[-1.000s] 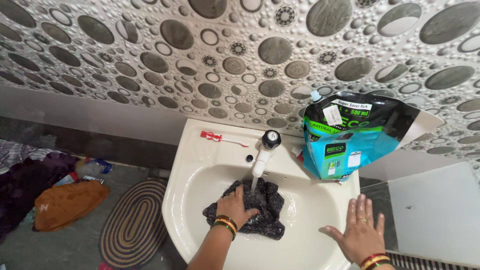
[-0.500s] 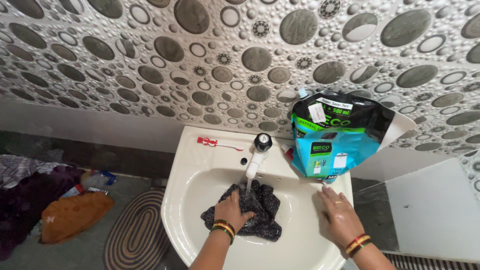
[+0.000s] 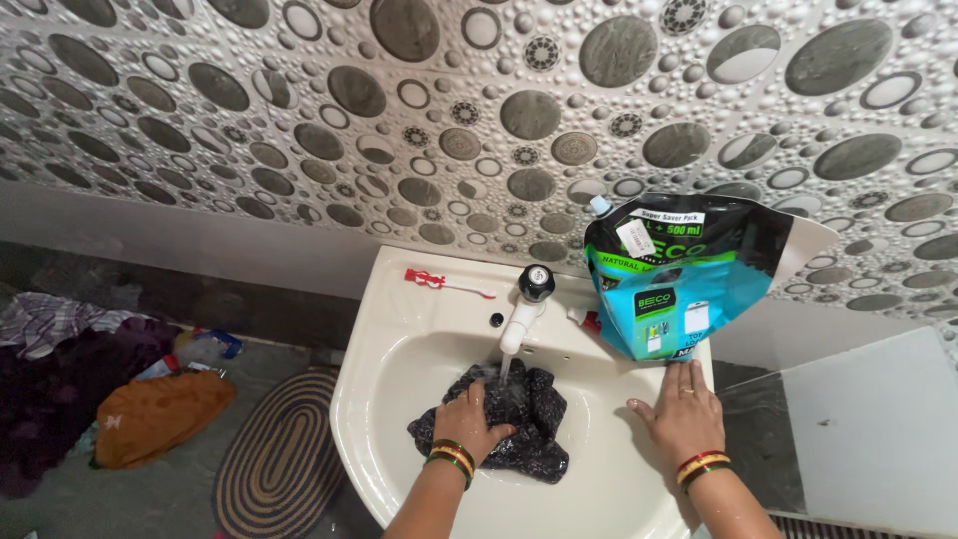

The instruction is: The person washes a piece of patterned cloth in a sink by wetting it under a faucet, applying liquid soap from a pouch, and scrubbing it by hand.

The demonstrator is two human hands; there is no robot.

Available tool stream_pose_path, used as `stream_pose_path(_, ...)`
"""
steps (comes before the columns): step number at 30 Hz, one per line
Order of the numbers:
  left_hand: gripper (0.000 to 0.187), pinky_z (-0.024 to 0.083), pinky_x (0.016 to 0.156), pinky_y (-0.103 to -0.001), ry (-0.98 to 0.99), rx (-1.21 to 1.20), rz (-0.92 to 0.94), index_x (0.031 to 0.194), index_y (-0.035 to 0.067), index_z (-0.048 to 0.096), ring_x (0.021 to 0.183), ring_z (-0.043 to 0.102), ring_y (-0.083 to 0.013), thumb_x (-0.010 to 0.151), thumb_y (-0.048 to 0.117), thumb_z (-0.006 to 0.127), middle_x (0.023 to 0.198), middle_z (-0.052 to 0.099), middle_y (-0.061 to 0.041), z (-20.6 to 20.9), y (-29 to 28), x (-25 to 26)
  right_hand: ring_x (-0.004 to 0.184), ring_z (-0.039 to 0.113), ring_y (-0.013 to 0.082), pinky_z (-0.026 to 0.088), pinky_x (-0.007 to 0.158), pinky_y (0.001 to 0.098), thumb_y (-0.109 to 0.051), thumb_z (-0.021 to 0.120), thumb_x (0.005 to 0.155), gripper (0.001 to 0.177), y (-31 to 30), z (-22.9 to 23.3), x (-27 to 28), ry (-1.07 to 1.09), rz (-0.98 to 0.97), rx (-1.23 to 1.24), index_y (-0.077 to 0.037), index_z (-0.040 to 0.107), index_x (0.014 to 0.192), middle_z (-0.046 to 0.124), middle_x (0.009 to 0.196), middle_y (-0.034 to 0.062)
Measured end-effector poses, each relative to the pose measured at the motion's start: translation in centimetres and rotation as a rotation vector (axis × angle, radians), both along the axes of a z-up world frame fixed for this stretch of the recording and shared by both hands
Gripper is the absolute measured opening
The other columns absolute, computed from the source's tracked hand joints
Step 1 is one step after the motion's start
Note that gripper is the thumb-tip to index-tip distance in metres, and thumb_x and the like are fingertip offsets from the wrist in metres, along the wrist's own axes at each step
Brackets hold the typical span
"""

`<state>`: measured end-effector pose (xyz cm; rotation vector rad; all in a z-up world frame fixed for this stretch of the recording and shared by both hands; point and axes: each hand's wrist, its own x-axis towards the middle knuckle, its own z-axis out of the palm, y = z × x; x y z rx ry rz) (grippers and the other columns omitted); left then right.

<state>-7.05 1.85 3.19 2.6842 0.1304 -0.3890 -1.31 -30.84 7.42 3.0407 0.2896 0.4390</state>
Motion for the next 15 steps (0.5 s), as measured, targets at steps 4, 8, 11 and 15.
stream_pose_path(4, 0.096, 0.05, 0.092, -0.046, 0.008, 0.003, 0.013, 0.141, 0.003, 0.038, 0.106, 0.066, -0.0315, 0.077, 0.06, 0.081, 0.115, 0.067, -0.017, 0.0, -0.2, 0.1, 0.131, 0.056, 0.0346, 0.043, 0.106, 0.0445, -0.037, 0.069, 0.085, 0.059, -0.4, -1.4, 0.3, 0.206, -0.048, 0.082, -0.001, 0.059, 0.131, 0.065, 0.133, 0.0189)
stream_pose_path(8, 0.095, 0.049, 0.092, -0.049, -0.007, 0.004, 0.012, 0.139, 0.004, 0.038, 0.108, 0.066, -0.0318, 0.076, 0.059, 0.083, 0.116, 0.066, -0.017, -0.3, -0.1, 0.4, 0.129, 0.054, 0.0365, 0.043, 0.109, 0.0443, -0.016, 0.071, 0.084, 0.047, 0.5, -3.7, -2.2, 0.473, 0.239, 0.341, -0.013, 0.068, 0.131, 0.071, 0.131, 0.0114)
stream_pose_path(11, 0.087, 0.048, 0.094, -0.049, 0.014, 0.0, 0.02, 0.133, 0.007, 0.043, 0.108, 0.066, -0.0322, 0.076, 0.059, 0.083, 0.114, 0.068, -0.016, -0.3, -0.1, 0.6, 0.117, 0.067, 0.0274, 0.054, 0.1, 0.0395, -0.019, 0.075, 0.085, 0.043, 4.4, -5.0, -2.8, 0.597, 0.227, 0.736, -0.015, 0.072, 0.128, 0.075, 0.127, 0.0082)
stream_pose_path(15, 0.08, 0.049, 0.092, -0.05, 0.0, -0.049, 0.048, 0.127, 0.007, 0.046, 0.105, 0.067, -0.0352, 0.075, 0.053, 0.084, 0.108, 0.07, -0.018, 0.0, 0.0, 0.5, 0.096, 0.074, 0.0181, 0.058, 0.085, 0.0304, -0.016, 0.071, 0.091, 0.032, 11.8, -7.8, 1.4, 0.934, 0.033, 1.316, -0.006, 0.073, 0.121, 0.079, 0.111, 0.0072)
